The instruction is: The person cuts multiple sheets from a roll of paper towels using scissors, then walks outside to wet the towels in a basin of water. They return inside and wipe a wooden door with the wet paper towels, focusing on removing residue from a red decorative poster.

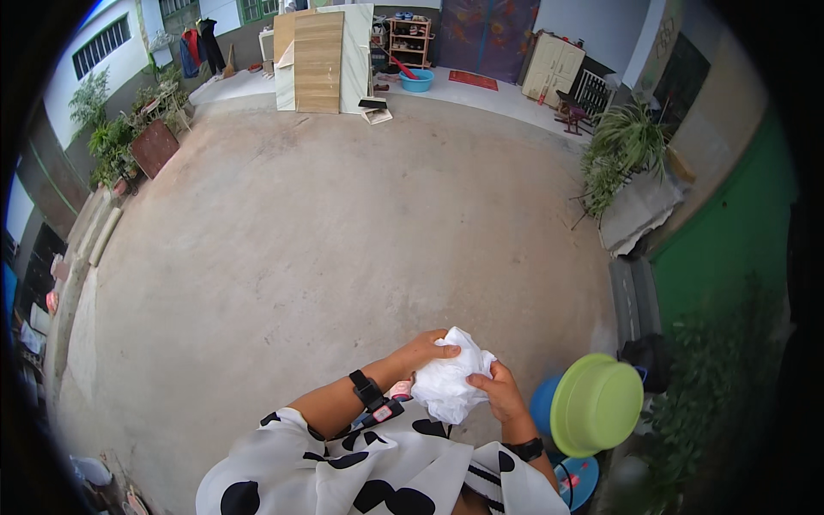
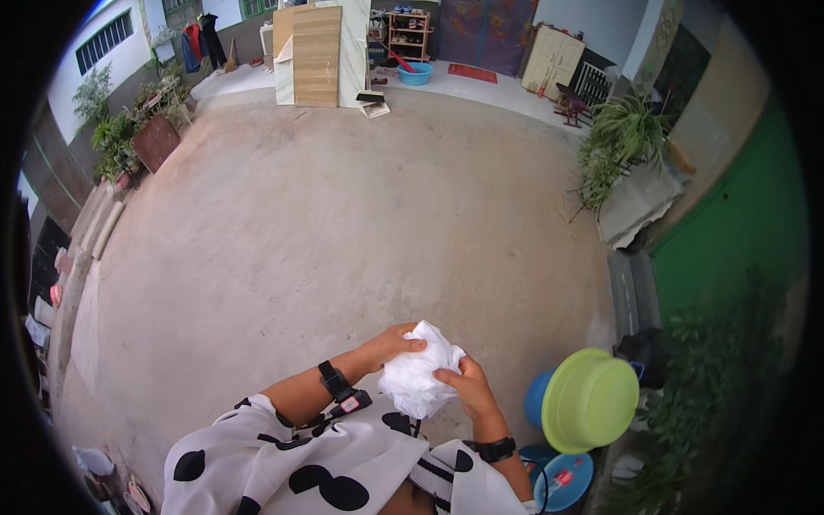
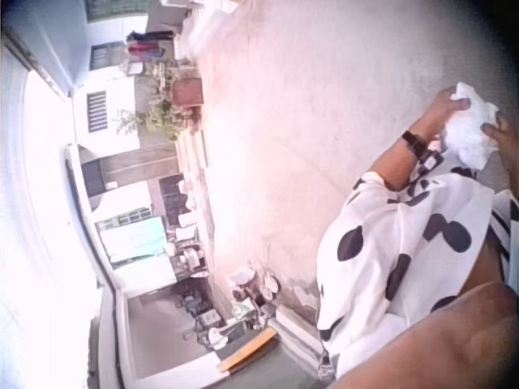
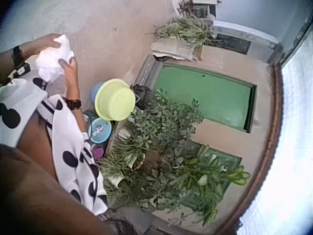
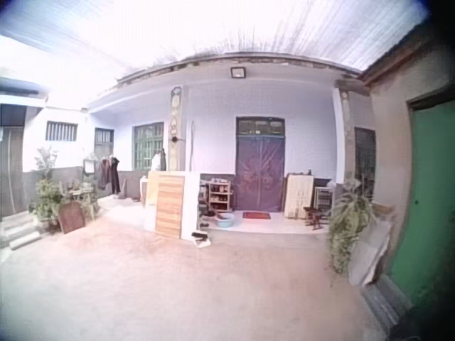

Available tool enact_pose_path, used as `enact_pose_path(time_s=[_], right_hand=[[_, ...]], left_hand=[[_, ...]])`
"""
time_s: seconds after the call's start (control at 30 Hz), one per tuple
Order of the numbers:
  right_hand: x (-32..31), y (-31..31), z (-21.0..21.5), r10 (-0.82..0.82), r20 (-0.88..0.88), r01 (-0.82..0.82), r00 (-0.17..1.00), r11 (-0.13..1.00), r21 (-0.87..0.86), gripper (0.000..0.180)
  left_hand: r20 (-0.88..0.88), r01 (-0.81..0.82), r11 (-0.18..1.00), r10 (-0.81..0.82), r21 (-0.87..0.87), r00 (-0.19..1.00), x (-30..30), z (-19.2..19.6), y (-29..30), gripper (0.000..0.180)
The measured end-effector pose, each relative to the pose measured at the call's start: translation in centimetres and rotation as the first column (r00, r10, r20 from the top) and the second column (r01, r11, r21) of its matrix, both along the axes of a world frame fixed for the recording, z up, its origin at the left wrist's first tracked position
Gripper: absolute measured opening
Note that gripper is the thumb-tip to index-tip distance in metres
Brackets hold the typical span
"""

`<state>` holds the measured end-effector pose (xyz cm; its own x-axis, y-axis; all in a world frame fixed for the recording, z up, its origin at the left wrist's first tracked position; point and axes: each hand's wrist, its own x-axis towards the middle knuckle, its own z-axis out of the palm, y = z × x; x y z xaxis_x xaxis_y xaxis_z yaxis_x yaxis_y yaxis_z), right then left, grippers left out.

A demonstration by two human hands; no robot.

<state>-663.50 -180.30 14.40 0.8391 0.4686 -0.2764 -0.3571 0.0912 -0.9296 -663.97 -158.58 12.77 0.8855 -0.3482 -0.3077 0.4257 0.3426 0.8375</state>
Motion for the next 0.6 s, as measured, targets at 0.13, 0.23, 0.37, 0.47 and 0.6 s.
enact_pose_path(time_s=[0.13, 0.23, 0.37, 0.47, 0.6], right_hand=[[10.9, 0.4, -0.3, -0.183, -0.158, 0.186, 0.970, 0.983, 0.004, 0.031], [18.9, 0.1, 0.4, -0.324, -0.179, 0.332, 0.929, 0.943, 0.016, 0.028], [29.3, 0.1, 0.4, -0.417, -0.180, 0.443, 0.891, 0.885, 0.141, 0.027], [39.0, 0.2, -0.9, -0.355, -0.187, 0.392, 0.916, 0.894, 0.218, 0.026], [54.9, 1.8, -1.3, -0.209, -0.208, 0.252, 0.955, 0.946, 0.205, 0.037]], left_hand=[[0.059, 0.135, 0.986, -0.130, -0.095, 0.990, 11.2, 0.0, 0.9, 0.066], [-0.080, 0.123, 0.980, -0.137, -0.156, 0.987, 19.7, 0.8, 1.5, 0.071], [-0.119, 0.141, 0.964, -0.171, -0.226, 0.978, 30.4, 0.2, 1.3, 0.071], [-0.013, 0.172, 0.937, -0.184, -0.303, 0.983, 39.1, -0.9, 1.5, 0.067], [-0.029, -0.013, 0.918, 0.001, -0.397, 1.000, 52.3, -0.4, 3.6, 0.057]])
